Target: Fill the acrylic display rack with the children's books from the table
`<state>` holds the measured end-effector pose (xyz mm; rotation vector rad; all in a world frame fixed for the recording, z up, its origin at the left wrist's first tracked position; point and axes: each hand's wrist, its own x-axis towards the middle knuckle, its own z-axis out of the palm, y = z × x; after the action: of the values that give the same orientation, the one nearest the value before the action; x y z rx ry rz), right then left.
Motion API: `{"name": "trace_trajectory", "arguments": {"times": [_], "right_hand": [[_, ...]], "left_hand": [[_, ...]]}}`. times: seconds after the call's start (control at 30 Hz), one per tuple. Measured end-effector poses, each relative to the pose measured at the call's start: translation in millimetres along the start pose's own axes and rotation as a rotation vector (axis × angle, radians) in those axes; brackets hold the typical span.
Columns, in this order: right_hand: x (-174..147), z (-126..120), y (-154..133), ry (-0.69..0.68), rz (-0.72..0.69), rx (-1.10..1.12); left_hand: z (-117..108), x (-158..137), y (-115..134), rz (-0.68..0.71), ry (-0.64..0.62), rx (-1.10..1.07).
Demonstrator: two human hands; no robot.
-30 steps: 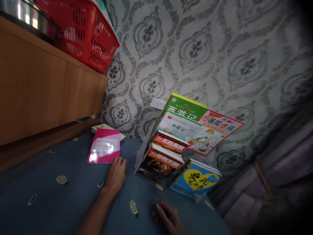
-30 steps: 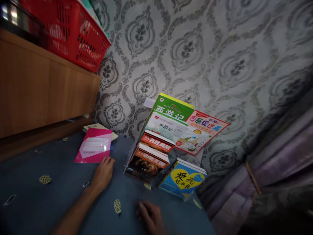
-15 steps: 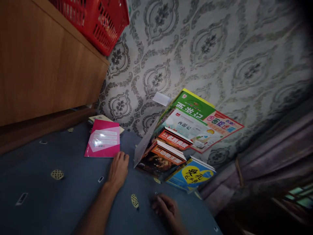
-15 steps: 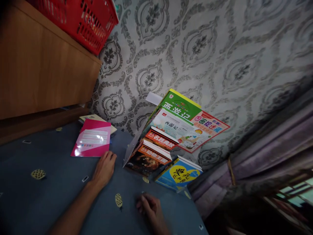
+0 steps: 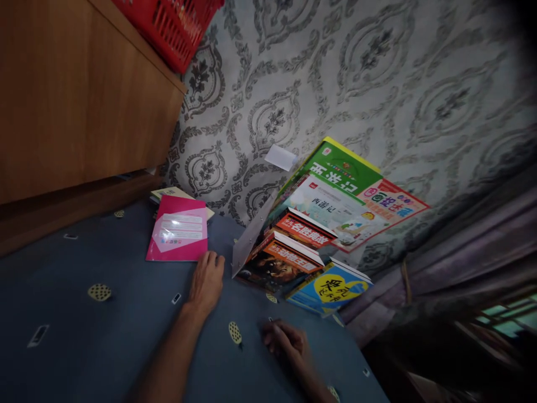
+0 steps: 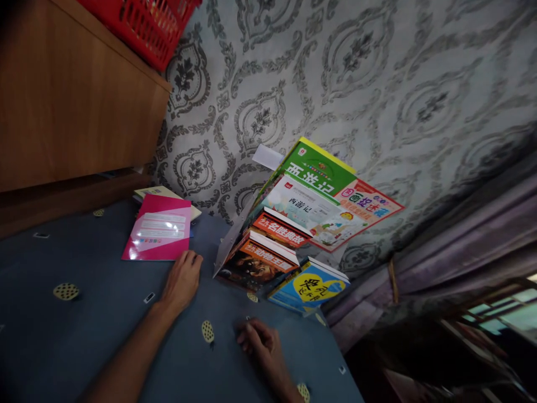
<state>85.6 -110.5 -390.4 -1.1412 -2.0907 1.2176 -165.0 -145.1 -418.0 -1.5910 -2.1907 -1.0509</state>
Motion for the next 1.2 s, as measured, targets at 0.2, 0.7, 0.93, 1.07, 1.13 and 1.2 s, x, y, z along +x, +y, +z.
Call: {"name": "trace_trajectory", "arguments": {"times": [0.2,0.7,0.93,1.07,1.13,1.2], "right_hand": [[1.5,-0.4,5.1,-0.004,-0.032,-0.003],[-2.2,-6.6,8.6,-0.104,-0.113,0.036],[-2.0,-8.8,15.0,-0.123,-0.179,0.044],[-2.8,-11.5,14.1,-0.171,-0.205,0.028],[-2.3,-11.8,15.3,-0.199,-0.222,0.022],[-1.5,-12.0,17.1,-0.228,-0.244,0.007]], "left_hand": [[1.6,0.7,0.4,-0.007,-0.006,0.014],[-18.0,1.2,-0.6,-0.207,-0.122,0.394],[-16.9,4.8,1.2,-0.273,-0.101,0.595],[-24.3,9.5,6.0,-0.285,-0.133,0.656],[-28.0,10.8,7.4,-0.291,-0.175,0.677],[-31.6,11.3,8.1,-0.289,-0.227,0.693]]}}
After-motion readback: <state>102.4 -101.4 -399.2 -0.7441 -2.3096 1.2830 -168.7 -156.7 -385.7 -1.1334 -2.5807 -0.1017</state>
